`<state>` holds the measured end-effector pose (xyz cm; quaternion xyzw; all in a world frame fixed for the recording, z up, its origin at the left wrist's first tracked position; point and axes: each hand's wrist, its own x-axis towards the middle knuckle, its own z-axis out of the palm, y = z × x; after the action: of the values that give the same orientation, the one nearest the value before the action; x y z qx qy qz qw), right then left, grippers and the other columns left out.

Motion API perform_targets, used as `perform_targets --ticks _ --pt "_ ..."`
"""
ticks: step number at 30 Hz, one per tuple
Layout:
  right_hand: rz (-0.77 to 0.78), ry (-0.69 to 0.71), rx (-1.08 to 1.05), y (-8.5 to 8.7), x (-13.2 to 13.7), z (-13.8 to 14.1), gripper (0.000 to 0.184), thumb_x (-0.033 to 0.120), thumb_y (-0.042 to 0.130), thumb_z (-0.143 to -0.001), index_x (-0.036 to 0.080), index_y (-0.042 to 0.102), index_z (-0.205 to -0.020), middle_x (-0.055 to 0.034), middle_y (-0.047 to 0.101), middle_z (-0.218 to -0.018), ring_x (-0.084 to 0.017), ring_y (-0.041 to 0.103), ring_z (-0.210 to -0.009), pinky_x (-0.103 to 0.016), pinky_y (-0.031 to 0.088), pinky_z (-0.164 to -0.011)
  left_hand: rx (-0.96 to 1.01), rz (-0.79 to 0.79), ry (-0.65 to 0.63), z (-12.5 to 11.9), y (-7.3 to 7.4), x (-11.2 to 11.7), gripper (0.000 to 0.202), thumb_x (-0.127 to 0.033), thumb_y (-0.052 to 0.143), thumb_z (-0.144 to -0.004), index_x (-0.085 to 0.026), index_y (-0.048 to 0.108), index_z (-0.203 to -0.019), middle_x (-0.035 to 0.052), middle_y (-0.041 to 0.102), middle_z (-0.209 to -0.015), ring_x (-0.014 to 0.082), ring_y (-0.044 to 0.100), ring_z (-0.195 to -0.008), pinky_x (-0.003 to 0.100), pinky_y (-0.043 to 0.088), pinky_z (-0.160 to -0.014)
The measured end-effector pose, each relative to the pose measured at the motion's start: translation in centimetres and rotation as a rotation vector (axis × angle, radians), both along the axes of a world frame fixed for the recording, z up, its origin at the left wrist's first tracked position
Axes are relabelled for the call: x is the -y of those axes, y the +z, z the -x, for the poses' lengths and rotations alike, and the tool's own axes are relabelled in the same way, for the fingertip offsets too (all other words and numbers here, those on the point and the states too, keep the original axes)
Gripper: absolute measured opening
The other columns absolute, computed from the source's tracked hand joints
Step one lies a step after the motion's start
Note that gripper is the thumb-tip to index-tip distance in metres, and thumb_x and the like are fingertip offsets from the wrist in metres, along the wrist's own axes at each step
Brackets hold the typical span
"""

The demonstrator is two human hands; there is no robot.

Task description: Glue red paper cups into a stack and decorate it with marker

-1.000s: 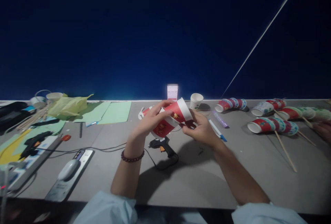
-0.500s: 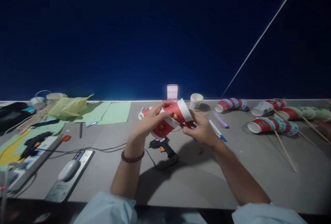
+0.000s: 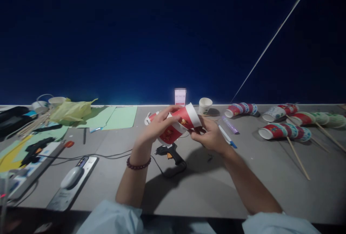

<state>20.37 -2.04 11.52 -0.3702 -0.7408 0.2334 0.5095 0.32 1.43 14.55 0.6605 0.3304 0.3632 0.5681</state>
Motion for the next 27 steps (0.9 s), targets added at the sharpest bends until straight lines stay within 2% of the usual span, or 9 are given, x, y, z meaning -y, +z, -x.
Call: perform_targets --ticks 6,12,22,27 --pt "-0.005 0.0 0.009 0.16 0.07 0.09 0.017 0.01 0.06 -0.071 0.019 0.062 -0.086 0.0024 0.056 -0.074 -0.007 0.044 -0.052 -0.021 0.038 -0.047 0.004 -0.009 -0.017 0.07 -0.01 -0.25 0.039 -0.046 0.059 -0.087 -0.025 0.06 -0.12 0.0061 0.063 -0.122 0.0211 0.061 -0.097 0.032 0.048 -0.081" --pt "-0.009 -0.002 0.028 0.29 0.16 0.08 0.017 0.01 0.059 -0.072 0.019 0.062 -0.086 0.003 0.053 -0.071 -0.008 0.044 -0.052 -0.021 0.038 -0.047 0.004 0.009 -0.026 0.16 0.01 -0.33 0.039 -0.047 0.061 -0.086 -0.025 0.06 -0.119 0.0066 0.062 -0.121 0.0208 0.062 -0.094 0.031 0.048 -0.077" --pt "-0.021 0.004 0.043 0.34 0.1 -0.04 0.016 0.012 0.058 -0.074 0.019 0.062 -0.087 0.0016 0.057 -0.073 -0.008 0.044 -0.051 -0.021 0.039 -0.046 0.014 0.032 -0.043 0.14 0.11 -0.45 0.039 -0.047 0.063 -0.085 -0.025 0.059 -0.118 0.0063 0.062 -0.121 0.0202 0.063 -0.093 0.031 0.049 -0.074" --pt "-0.024 -0.009 0.045 0.28 0.08 -0.04 0.018 0.012 0.057 -0.074 0.02 0.064 -0.089 0.0021 0.057 -0.073 -0.008 0.044 -0.052 -0.022 0.038 -0.046 0.012 0.009 -0.014 -0.03 0.11 -0.32 0.04 -0.047 0.062 -0.086 -0.025 0.061 -0.118 0.0065 0.064 -0.119 0.0217 0.062 -0.098 0.031 0.048 -0.077"
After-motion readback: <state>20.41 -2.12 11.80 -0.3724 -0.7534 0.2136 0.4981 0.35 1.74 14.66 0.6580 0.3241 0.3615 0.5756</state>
